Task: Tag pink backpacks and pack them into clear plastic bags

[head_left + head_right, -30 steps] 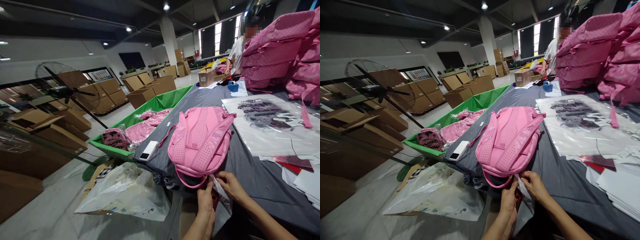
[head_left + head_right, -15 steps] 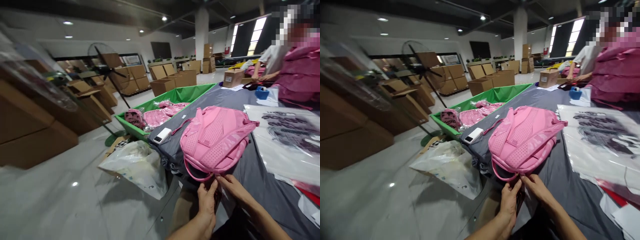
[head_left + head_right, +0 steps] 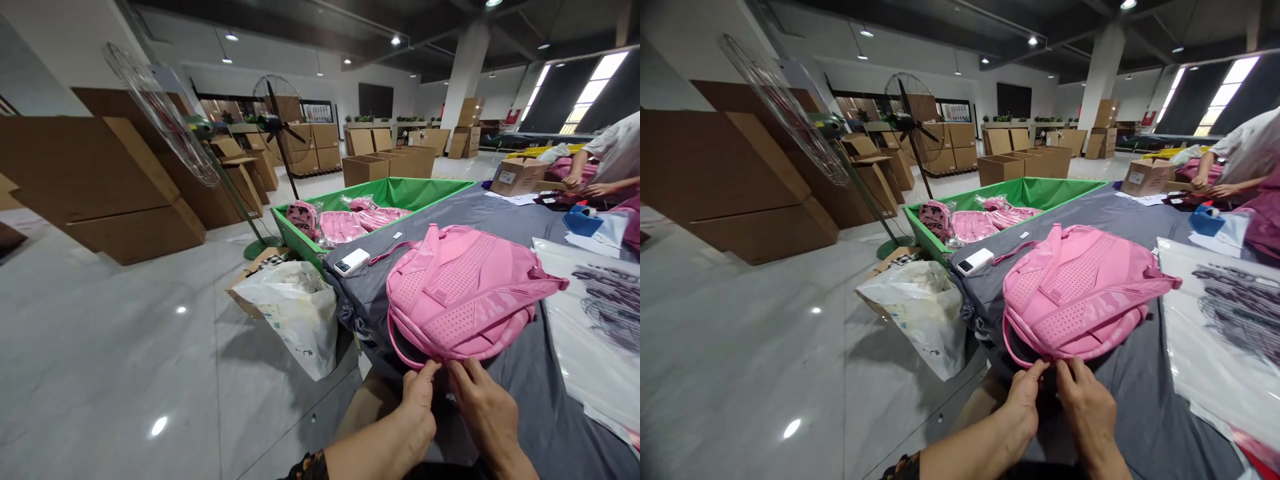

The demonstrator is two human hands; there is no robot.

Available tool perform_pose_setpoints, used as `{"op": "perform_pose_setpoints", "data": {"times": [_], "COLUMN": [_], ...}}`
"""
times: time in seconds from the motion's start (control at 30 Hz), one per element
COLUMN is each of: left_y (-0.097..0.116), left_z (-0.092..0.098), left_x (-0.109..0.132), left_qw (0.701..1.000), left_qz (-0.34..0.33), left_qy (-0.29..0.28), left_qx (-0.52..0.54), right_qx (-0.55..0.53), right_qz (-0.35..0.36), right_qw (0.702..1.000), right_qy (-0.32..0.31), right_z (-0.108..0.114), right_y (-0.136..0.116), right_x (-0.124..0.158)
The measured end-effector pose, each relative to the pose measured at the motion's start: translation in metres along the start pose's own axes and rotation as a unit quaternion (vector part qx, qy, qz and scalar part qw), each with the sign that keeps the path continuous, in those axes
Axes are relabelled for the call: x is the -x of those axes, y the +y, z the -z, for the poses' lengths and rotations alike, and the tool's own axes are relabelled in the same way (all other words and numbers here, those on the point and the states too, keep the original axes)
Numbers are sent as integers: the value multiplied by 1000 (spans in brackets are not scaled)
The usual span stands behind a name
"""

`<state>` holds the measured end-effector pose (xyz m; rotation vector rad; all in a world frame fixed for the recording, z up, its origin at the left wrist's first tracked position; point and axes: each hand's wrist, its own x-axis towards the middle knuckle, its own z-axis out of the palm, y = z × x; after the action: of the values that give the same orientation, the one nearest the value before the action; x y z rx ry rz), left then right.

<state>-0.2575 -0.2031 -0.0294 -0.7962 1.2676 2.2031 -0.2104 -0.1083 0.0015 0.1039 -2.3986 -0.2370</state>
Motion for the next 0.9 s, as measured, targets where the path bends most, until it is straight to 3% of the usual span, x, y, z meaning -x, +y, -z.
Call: {"op": "perform_pose_setpoints", "data": {"times": [0.1, 0.2, 0.33, 0.53, 0.7, 0.8, 0.9], "left_y": [10, 22, 30, 22, 12, 11, 12], "left_z": [14, 33, 46, 45, 52, 60, 70], "left_x": [1, -4, -11, -12, -17, -22, -28], "left_qw": [999, 993, 988, 988, 981, 976, 974], "left_qz": [-26, -106, -144, -139, -160, -171, -173], "left_qy": [19, 0, -1, -38, -46, -2, -1], "left_qx": [-24, -45, -49, -54, -98, -136, -148], "right_qx": [26, 20, 7, -12, -19, -8, -21], "right_qz": [-13, 4, 47, -24, -26, -13, -10], "right_qw": [998, 996, 992, 953, 945, 939, 938], "right_qy": [-47, -91, -118, -301, -327, -343, -345], "right_z": [-2, -3, -16, -36, -28, -25, -24], "right_y": [2, 0, -22, -53, -43, -32, -18], "right_x": [8, 15, 15, -11, -16, 3, 35]}}
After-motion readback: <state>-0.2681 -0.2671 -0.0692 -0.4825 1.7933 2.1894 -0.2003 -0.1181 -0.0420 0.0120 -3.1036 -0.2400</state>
